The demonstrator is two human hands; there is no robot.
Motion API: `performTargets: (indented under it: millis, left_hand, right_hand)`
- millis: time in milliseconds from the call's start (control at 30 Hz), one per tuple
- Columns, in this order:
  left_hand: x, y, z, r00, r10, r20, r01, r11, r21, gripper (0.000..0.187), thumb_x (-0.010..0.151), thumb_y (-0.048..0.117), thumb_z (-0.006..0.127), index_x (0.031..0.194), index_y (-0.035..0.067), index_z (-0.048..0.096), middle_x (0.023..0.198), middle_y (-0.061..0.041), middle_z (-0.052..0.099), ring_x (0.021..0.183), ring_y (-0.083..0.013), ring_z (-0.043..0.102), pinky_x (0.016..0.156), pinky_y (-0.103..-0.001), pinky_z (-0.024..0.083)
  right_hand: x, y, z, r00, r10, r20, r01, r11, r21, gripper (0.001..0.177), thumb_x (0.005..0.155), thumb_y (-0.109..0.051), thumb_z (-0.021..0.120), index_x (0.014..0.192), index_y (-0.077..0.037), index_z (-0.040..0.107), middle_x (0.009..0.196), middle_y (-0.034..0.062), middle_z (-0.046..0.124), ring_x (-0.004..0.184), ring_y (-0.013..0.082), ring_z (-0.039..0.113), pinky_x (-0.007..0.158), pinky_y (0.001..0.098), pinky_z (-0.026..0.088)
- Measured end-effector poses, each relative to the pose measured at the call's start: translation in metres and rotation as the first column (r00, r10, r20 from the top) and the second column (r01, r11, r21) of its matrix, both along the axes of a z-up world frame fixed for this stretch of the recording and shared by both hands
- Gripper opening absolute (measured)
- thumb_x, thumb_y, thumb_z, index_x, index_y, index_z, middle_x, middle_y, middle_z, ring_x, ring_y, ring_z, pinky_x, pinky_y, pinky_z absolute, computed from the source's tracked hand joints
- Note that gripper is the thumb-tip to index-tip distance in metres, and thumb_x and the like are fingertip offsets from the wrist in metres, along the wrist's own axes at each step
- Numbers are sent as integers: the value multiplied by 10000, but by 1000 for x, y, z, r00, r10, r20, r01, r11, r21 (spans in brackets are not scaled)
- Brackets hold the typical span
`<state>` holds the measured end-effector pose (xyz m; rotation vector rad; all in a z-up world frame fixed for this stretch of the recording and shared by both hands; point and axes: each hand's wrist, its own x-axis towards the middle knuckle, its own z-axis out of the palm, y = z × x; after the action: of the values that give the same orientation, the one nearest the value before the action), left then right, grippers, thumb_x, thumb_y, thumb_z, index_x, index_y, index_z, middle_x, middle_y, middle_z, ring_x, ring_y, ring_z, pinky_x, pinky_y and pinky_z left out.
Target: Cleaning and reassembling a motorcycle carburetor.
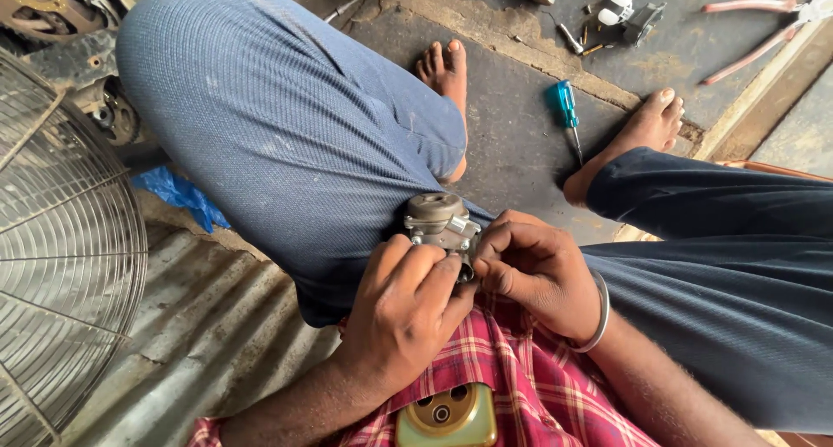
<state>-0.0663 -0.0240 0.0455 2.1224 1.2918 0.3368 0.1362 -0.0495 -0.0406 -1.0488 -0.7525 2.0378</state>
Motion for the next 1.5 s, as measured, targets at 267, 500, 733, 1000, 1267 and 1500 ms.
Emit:
performTargets:
  millis: [267,500,733,1000,1267,1500]
  left_hand:
    - [-1,7,-5,995,-91,32,91,996,-11,269,863,95,799,1062,-15,656,991,-97,595,919,-261,586,807,-401,509]
    - [-1,9,-7,987,-159,15,159,987,-3,319,884,113,793,1127,-51,668,1022,-104,593,949,-248,566,840,-394,521]
    - [-4,20,-3,995,-96,-6,94,984,-150,288,833,173,839,1019,20,682,941,-89,603,927,-278,608,810,-415,525]
    - [-36,25,13,874,446,194,-143,616,-774,385,869,0,709,1250,-4,656,1054,-75,642,901,-143,685,789,-271,587]
    - [-47,4,-2,617,716,326,53,376,-925,356,968,-57,650,1319,-87,607,1231,-127,674,1110,-166,704,968,-273,586]
    - [-49,1,-2,644,663,380,22,481,-876,403,919,-114,699,1311,-113,607,1239,-173,697,1104,-195,726,959,-302,619]
  right_hand:
    - [-1,0,15,995,4,103,13,987,-160,120,919,-72,738,922,39,694,854,46,671,729,86,609,643,230,512]
    - [1,-14,6,996,5,91,30,928,-372,123,936,-68,704,915,54,702,691,46,654,553,80,546,475,217,432]
    - [-11,-21,-2,991,-113,73,132,921,-366,126,938,-76,701,935,44,663,724,62,671,573,78,571,490,215,457]
    - [-13,-20,-5,993,-77,87,97,961,-258,153,938,-95,708,962,49,662,829,69,688,688,87,631,622,223,528]
    - [-13,-21,-7,994,-60,90,83,956,-283,178,945,-102,703,972,64,646,831,84,692,694,109,645,638,240,545]
    - [-11,-23,-8,996,-83,36,89,965,-249,220,961,-141,702,995,69,644,842,87,685,713,110,656,655,246,564]
